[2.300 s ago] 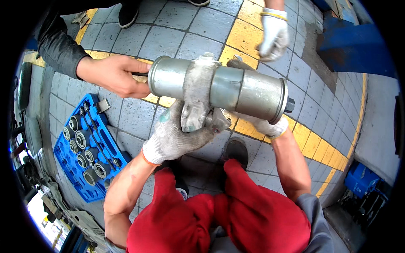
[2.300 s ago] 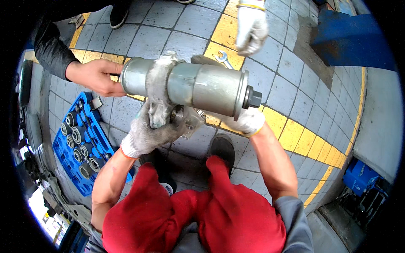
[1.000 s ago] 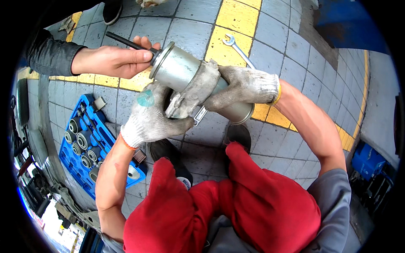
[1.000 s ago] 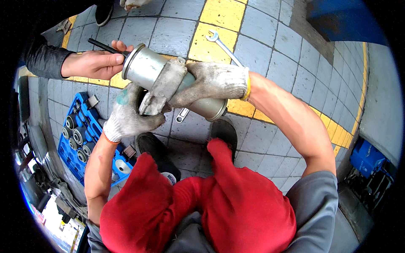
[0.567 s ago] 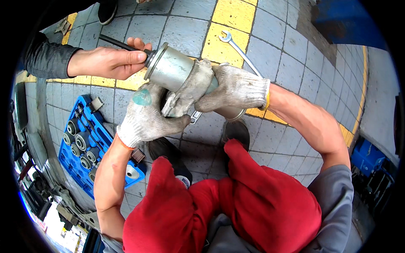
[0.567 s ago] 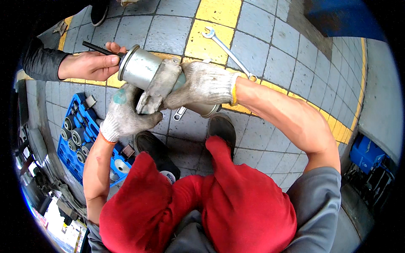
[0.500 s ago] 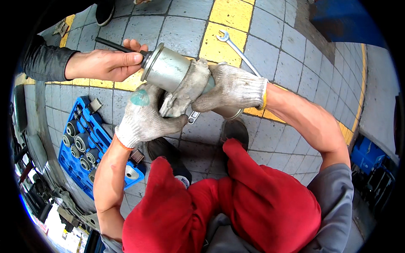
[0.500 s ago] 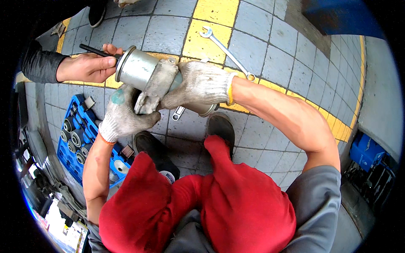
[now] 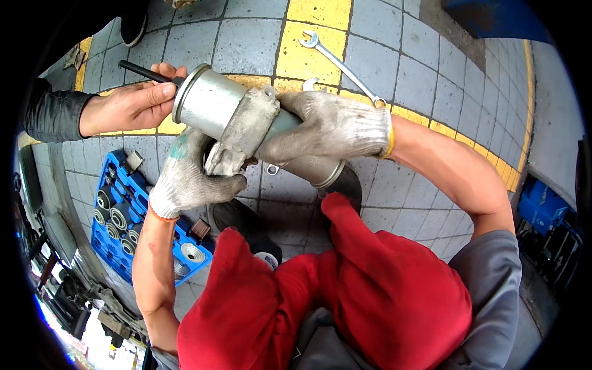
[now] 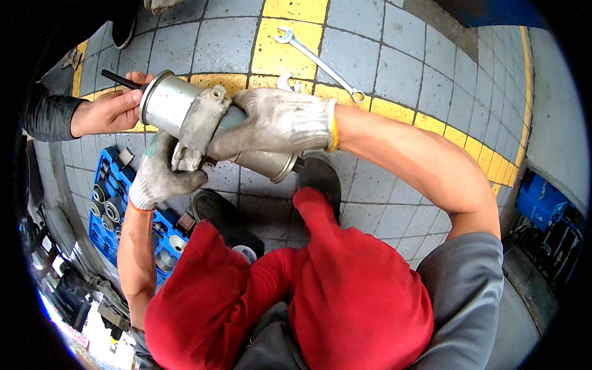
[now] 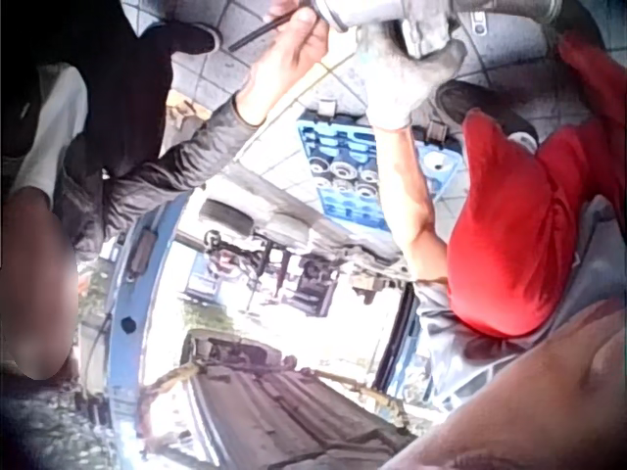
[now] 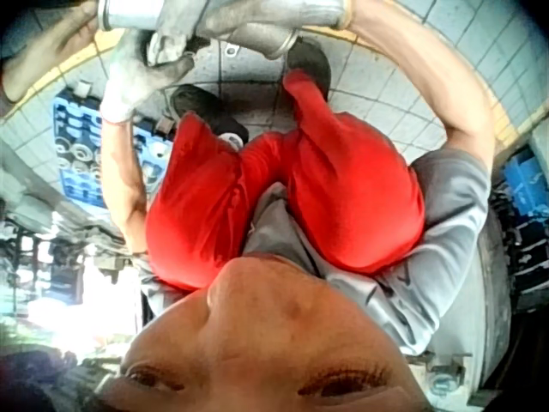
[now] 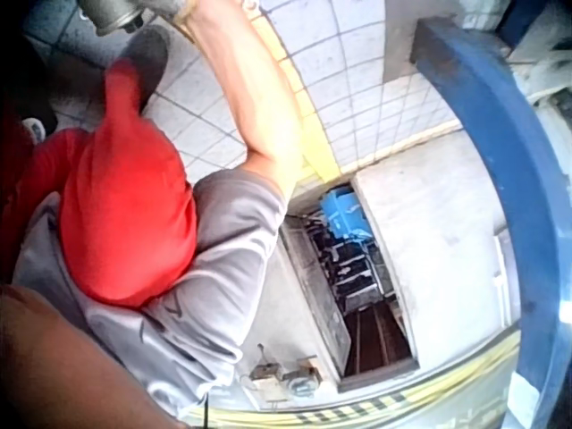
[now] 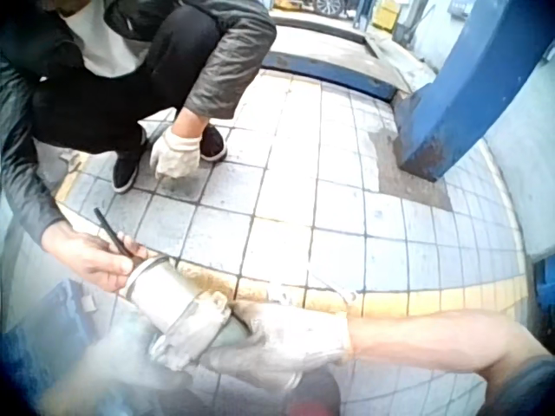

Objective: The person assembles a mechanical component by inserting a shaft into a cylindrical housing, then attaching a spring and other small parts. The person uses a wrench to tighten bolts and secures the assembly with additional components.

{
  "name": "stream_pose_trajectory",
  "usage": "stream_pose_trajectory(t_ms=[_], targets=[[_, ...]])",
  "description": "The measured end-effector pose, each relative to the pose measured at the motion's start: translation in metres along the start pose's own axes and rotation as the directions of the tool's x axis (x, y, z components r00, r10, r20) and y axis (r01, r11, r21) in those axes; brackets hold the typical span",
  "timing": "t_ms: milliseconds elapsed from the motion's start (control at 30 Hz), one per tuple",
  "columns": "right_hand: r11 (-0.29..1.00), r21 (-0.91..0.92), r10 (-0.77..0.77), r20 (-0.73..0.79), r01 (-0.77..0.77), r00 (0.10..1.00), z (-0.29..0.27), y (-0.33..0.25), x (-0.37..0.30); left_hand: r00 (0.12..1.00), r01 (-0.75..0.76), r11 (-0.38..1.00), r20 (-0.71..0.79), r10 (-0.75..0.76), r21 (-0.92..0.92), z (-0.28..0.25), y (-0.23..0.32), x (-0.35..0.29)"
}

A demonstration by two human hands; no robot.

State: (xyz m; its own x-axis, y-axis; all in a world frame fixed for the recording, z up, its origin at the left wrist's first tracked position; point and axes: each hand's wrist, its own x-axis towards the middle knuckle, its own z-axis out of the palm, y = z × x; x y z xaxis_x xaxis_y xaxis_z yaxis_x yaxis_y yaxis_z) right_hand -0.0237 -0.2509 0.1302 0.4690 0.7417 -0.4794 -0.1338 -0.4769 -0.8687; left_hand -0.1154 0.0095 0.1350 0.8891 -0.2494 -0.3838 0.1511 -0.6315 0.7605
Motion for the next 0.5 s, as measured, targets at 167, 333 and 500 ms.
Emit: stream_pose_trajectory(t_ms=[167, 333, 500], targets=[[0.978, 0.198, -0.076, 0.021, 0.070, 0.997, -0.001, 0.001, -0.002, 1.000, 0.008, 0.999, 0.030, -0.006, -0.052, -0.001, 0.000, -0.005], [0.973, 0.228, -0.027, -0.050, 0.037, 0.998, 0.000, -0.004, -0.007, 0.997, 0.066, 0.986, 0.053, -0.059, -0.155, 0.001, 0.003, -0.005], [0.972, 0.229, 0.058, -0.011, -0.054, 0.998, -0.005, -0.012, -0.007, 0.985, 0.159, 0.970, 0.090, -0.145, -0.183, 0.000, 0.011, -0.007]])
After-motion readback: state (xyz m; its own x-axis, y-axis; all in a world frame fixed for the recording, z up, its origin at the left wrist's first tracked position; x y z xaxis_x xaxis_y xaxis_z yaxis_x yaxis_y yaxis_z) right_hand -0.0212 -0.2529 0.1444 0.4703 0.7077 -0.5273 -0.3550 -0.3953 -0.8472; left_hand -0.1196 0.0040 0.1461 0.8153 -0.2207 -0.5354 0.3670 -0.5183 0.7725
